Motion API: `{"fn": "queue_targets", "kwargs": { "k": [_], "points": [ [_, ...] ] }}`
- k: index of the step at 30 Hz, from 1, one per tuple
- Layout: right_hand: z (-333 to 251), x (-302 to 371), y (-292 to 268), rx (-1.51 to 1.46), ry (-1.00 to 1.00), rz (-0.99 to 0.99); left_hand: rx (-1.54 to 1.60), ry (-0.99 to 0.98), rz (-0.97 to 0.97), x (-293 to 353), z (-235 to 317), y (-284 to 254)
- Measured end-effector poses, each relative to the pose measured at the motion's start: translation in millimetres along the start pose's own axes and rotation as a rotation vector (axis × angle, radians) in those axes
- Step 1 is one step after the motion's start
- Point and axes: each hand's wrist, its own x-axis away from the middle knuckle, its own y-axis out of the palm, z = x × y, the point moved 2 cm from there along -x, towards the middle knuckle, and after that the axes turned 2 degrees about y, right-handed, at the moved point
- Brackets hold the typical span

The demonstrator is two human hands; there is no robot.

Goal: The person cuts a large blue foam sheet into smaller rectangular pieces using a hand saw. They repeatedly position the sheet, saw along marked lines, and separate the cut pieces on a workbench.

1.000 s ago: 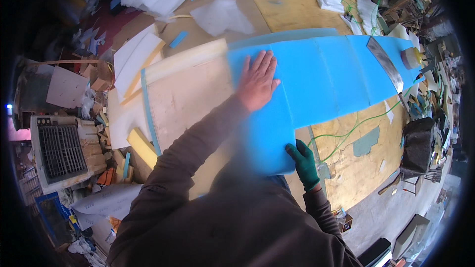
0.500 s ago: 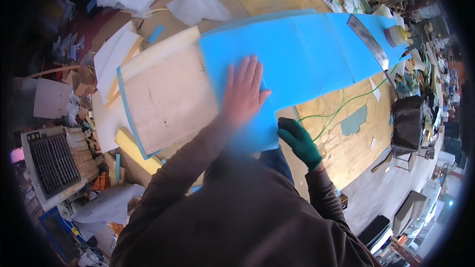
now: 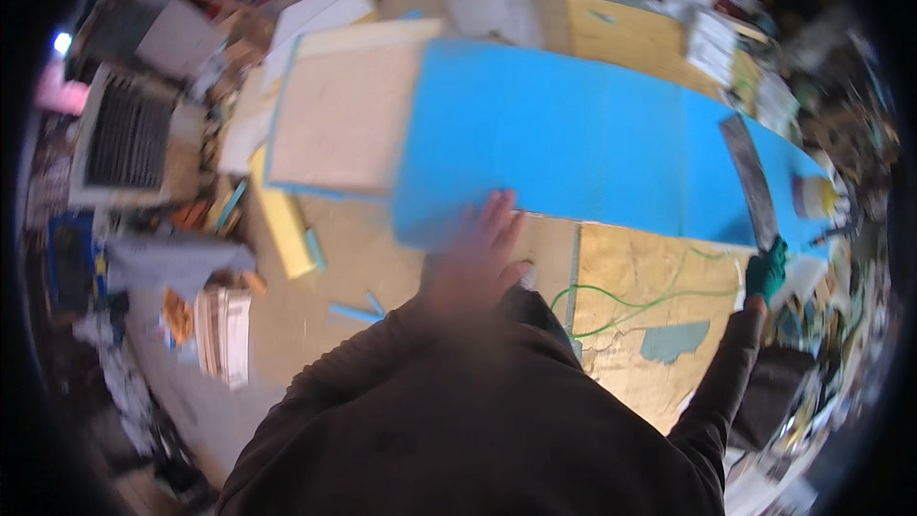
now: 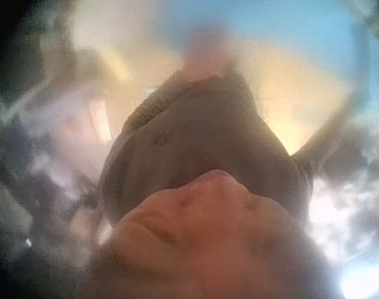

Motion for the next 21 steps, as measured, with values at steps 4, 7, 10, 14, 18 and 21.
{"fn": "queue_targets", "kwargs": {
  "k": [4, 7, 10, 14, 18, 21],
  "points": [
    [27.1, -2.7, 36.6, -0.107, 0.050, -0.231, 0.304, -0.394, 0.155, 53.9, 4.0, -0.5],
    [25.3, -13.0, 23.4, 0.023, 0.087, -0.345, 0.314, -0.690, 0.697, 67.1, -31.4, -12.4],
    [21.4, -15.5, -24.8, -0.244, -0.007, -0.189, 0.410, -0.773, 0.794, 54.3, -81.0, -17.7],
    [-4.7, -11.7, -111.5, -0.526, -0.064, -0.245, 1.045, -0.882, 0.557, 49.7, -108.8, -9.7],
    [-106.9, -1.7, -181.3, -1.100, -0.153, -0.500, 1.173, -0.908, 0.415, 55.0, -112.8, -5.9],
    [-209.6, 16.5, -217.3, -1.097, -0.425, -0.792, 1.257, -0.795, 0.422, 56.0, -117.4, -1.7]
  ]
}}
